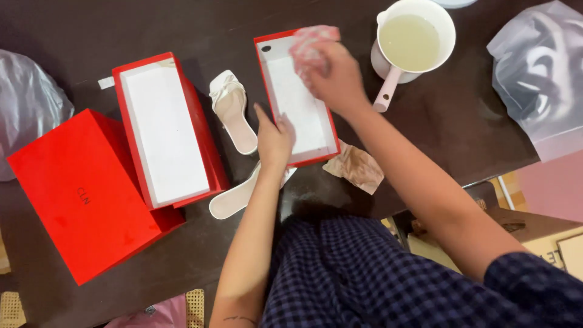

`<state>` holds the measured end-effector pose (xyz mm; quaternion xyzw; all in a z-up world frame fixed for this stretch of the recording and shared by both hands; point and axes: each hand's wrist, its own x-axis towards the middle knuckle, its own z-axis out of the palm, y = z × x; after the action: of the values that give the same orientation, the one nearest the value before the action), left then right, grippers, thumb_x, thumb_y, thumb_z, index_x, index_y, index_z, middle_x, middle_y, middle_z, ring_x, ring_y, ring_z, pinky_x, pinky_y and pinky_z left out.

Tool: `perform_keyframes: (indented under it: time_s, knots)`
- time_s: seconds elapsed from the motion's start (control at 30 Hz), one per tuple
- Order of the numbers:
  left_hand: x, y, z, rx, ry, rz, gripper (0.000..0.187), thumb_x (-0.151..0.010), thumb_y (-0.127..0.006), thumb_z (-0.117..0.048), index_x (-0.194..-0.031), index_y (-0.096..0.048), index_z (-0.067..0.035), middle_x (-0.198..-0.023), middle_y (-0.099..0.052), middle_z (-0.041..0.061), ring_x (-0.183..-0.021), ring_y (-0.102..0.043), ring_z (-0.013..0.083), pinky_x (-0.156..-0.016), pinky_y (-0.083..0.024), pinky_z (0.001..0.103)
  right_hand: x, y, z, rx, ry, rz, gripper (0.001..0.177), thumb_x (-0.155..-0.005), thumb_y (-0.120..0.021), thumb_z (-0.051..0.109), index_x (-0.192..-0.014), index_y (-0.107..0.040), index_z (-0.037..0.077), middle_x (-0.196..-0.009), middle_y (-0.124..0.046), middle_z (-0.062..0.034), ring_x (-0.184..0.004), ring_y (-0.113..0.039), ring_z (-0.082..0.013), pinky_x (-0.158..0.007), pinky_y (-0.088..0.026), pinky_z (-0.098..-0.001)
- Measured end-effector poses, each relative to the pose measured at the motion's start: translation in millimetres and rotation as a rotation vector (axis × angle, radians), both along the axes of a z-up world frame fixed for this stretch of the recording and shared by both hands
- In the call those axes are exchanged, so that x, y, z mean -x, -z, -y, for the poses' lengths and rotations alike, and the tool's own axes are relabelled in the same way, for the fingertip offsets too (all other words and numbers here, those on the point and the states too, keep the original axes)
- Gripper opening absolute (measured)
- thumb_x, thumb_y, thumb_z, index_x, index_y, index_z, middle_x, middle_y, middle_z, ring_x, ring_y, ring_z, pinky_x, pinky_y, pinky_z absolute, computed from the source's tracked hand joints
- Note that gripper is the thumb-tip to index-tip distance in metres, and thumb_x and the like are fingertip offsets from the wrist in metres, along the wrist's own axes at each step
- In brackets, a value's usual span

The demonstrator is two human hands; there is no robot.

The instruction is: The person opens red shoe boxes, removes white shoes, wipes them with a cloth, and places them back into the boxes. The person then moves the boxes to a shoe rack.

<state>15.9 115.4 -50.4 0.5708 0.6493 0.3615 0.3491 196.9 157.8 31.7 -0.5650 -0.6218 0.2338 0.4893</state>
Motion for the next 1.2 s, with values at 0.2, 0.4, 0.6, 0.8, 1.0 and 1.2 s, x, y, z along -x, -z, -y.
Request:
perform_keyframes:
  time_s: [0.2,0.4,0.6,0.8,1.0,1.2]
  knots:
    - [-12.1,-17.7,-12.0,0.090,-0.033,0.096,0.055,-0.108,-0.037,-0.036,-0.161,-0.028,-0.027,-0.114,-0.072,0.027,-0.105,-0.068,0.0470,-0.088,-0.052,0.052,36.6,138.3,-87.8,-0.269,-0.227,0.986,0.070,-0.073,-0.059,0.001,-0.142,-0.051,0.005,-0.145,-0.054,-0.0183,-0.128,-0.051,-0.0450,-0.098,-0.050,-0.0482]
    - [-18.0,-23.4,-37.2,0.056,-0.091,0.130,0.055,-0.108,-0.036,-0.032,-0.162,-0.027,-0.026,-0.112,-0.073,0.026,-0.105,-0.071,0.0443,-0.090,-0.053,0.050,43.5,118.0,-38.6,0.600,-0.487,0.654,0.071,-0.096,-0.054,0.022,-0.157,-0.023,0.002,-0.131,-0.060,-0.0276,-0.106,-0.066,-0.0417,-0.089,-0.051,-0.0497]
    - [-21.0,-44.7,-47.2,0.125,-0.076,0.283,0.056,-0.104,-0.033,-0.028,-0.160,-0.025,-0.025,-0.106,-0.078,0.018,-0.092,-0.077,0.0368,-0.086,-0.056,0.046,31.1,124.0,-14.7,0.633,-0.767,1.007,0.046,-0.100,-0.056,0.026,-0.143,-0.052,0.012,-0.143,-0.064,-0.0229,-0.135,-0.059,-0.0371,-0.115,-0.041,-0.0463]
    - [-18.2,-30.9,-49.1,0.039,-0.064,0.128,0.053,-0.109,-0.037,-0.028,-0.161,-0.028,-0.023,-0.110,-0.074,0.021,-0.101,-0.071,0.0386,-0.086,-0.054,0.047,51.8,120.3,-89.9,0.491,-0.482,0.854,0.085,-0.101,-0.051,0.029,-0.162,0.000,-0.001,-0.168,-0.008,-0.0264,-0.153,-0.019,-0.0388,-0.119,-0.021,-0.0533]
    - [-16.5,-33.7,-48.8,0.126,-0.082,0.160,0.054,-0.107,-0.036,-0.029,-0.161,-0.029,-0.025,-0.104,-0.076,0.020,-0.098,-0.074,0.0380,-0.085,-0.055,0.047,41.4,105.6,-137.4,0.364,-0.530,0.972,0.096,-0.092,-0.065,0.029,-0.158,-0.003,0.000,-0.166,-0.010,-0.0239,-0.155,-0.014,-0.0383,-0.121,-0.024,-0.0498]
    - [-21.6,-29.1,-50.2,0.018,-0.078,0.192,0.053,-0.108,-0.038,-0.029,-0.160,-0.029,-0.023,-0.106,-0.076,0.020,-0.098,-0.075,0.0370,-0.084,-0.056,0.046,42.1,81.1,-14.5,0.712,-0.592,1.020,0.087,-0.095,-0.046,0.028,-0.167,0.000,0.009,-0.171,-0.014,-0.0168,-0.154,-0.020,-0.0276,-0.112,-0.031,-0.0537]
